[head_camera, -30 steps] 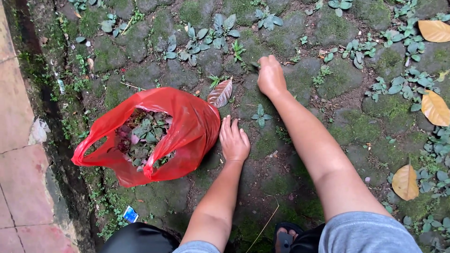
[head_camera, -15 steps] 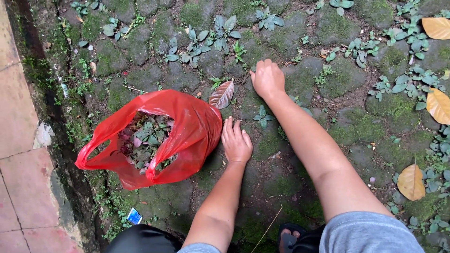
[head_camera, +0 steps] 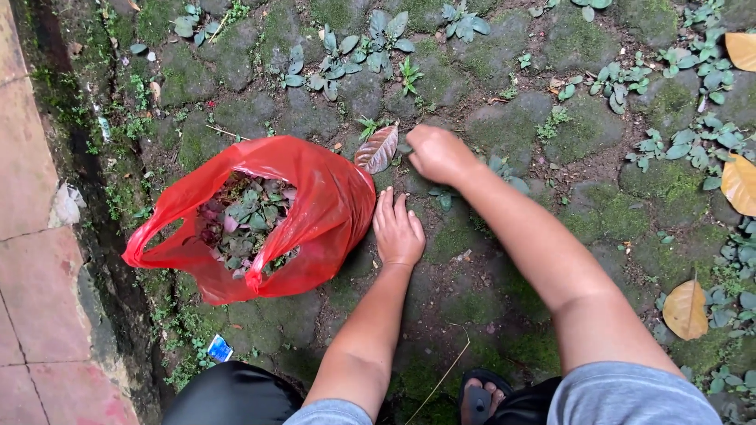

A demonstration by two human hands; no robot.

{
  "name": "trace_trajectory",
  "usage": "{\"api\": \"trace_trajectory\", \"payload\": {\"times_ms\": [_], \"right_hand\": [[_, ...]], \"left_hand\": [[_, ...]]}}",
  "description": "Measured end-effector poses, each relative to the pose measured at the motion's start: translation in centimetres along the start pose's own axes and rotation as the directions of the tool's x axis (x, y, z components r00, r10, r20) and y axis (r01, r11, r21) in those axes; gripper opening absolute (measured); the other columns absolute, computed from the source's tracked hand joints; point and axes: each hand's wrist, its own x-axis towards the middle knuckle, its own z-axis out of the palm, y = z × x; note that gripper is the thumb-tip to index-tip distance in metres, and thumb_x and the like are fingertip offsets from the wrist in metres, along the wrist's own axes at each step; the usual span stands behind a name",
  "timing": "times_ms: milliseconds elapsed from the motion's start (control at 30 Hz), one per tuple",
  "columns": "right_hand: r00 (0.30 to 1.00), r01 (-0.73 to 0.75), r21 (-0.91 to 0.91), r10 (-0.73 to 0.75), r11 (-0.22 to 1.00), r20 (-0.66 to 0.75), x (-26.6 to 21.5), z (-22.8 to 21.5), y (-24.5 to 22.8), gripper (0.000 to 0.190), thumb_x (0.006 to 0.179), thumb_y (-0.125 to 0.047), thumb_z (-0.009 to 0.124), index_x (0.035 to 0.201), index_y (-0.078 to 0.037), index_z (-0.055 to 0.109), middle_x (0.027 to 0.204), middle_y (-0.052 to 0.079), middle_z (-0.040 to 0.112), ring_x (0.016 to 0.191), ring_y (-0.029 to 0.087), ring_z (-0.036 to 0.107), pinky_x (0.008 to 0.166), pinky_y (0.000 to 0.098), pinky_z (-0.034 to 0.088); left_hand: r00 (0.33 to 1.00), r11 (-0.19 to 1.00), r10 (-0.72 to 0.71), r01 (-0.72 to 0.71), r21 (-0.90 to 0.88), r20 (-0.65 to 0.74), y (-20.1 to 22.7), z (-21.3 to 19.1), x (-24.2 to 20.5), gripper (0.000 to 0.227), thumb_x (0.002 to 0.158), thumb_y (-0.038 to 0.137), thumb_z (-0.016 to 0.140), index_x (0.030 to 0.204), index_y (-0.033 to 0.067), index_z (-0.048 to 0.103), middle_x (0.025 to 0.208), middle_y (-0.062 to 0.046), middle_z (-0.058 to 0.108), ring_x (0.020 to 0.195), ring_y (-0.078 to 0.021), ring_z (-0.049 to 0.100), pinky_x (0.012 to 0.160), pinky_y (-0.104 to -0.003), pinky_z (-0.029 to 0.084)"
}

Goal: Picking up fallen leaves and pulling small weeds from a paved outdoor area and placing them into a red plastic bag.

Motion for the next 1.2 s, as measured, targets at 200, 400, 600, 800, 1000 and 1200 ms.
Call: {"api": "trace_trajectory", "payload": {"times_ms": [200, 400, 600, 800, 1000, 1200], "right_hand": [[0.999, 0.025, -0.315, -0.033, 0.949, -0.022, 0.3, 4.5, -2.7, 0.043, 0.076, -0.046, 0.08, 0.096, -0.012, 0.062, 0.086, 0.004, 0.059, 0.079, 0.025, 0.069, 0.065, 0.0367, 0.06], [0.994, 0.079, -0.167, -0.091, 0.983, -0.063, -0.5, 5.3, 0.0, 0.012, 0.089, -0.017, 0.063, 0.094, -0.008, 0.057, 0.087, 0.009, 0.057, 0.086, 0.03, 0.067, 0.071, 0.0381, 0.058], [0.98, -0.172, -0.01, 0.172, 0.985, 0.098, -4.1, -1.6, 2.8, 0.018, 0.093, -0.015, 0.061, 0.108, -0.005, 0.062, 0.099, 0.016, 0.065, 0.102, 0.038, 0.068, 0.086, 0.0494, 0.057], [0.94, -0.248, -0.167, 0.279, 0.954, 0.197, -7.6, -5.2, -3.3, 0.05, 0.097, -0.05, 0.061, 0.094, 0.0, 0.067, 0.088, 0.022, 0.069, 0.085, 0.041, 0.074, 0.076, 0.0515, 0.061], [0.932, -0.255, -0.313, 0.318, 0.915, 0.172, -8.3, 1.1, -2.4, 0.041, 0.086, -0.043, 0.075, 0.095, -0.004, 0.064, 0.085, 0.013, 0.064, 0.077, 0.036, 0.074, 0.063, 0.0499, 0.061], [0.9, -0.338, -0.184, 0.374, 0.923, 0.224, -8.0, 3.4, 0.3, 0.023, 0.086, -0.026, 0.067, 0.092, -0.004, 0.066, 0.086, 0.015, 0.067, 0.082, 0.042, 0.075, 0.068, 0.0523, 0.062]], "left_hand": [[1.0, 1.0, 0.009, -0.008, -0.012, 0.022, -0.2, 0.0, -0.1, 0.037, 0.094, 0.017, 0.053, 0.128, 0.0051, 0.058, 0.145, -0.02, 0.052, 0.138, -0.0369, 0.051, 0.112, -0.049, 0.043], [1.0, 1.0, 0.004, -0.004, -0.006, -0.008, -0.4, 0.6, 0.2, 0.036, 0.095, 0.018, 0.052, 0.128, 0.0063, 0.058, 0.145, -0.018, 0.052, 0.138, -0.0361, 0.051, 0.112, -0.048, 0.043], [1.0, 1.0, -0.005, 0.005, -0.026, -0.008, -0.3, 0.4, -0.3, 0.037, 0.093, 0.017, 0.054, 0.128, 0.006, 0.059, 0.145, -0.018, 0.052, 0.139, -0.0361, 0.051, 0.113, -0.049, 0.044], [1.0, 1.0, 0.012, -0.012, -0.004, -0.023, -0.4, 0.5, -0.2, 0.036, 0.095, 0.019, 0.053, 0.128, 0.0065, 0.059, 0.145, -0.017, 0.052, 0.139, -0.0351, 0.051, 0.113, -0.048, 0.044], [0.998, 1.0, 0.022, -0.023, -0.022, -0.051, -0.4, 0.5, -0.3, 0.034, 0.094, 0.017, 0.054, 0.126, 0.0054, 0.059, 0.143, -0.018, 0.053, 0.137, -0.0361, 0.052, 0.113, -0.049, 0.044], [0.994, 0.999, 0.03, -0.034, -0.04, -0.105, -0.2, 0.4, -0.3, 0.033, 0.093, 0.016, 0.056, 0.124, 0.0053, 0.06, 0.142, -0.018, 0.054, 0.135, -0.0357, 0.053, 0.112, -0.048, 0.045]]}}
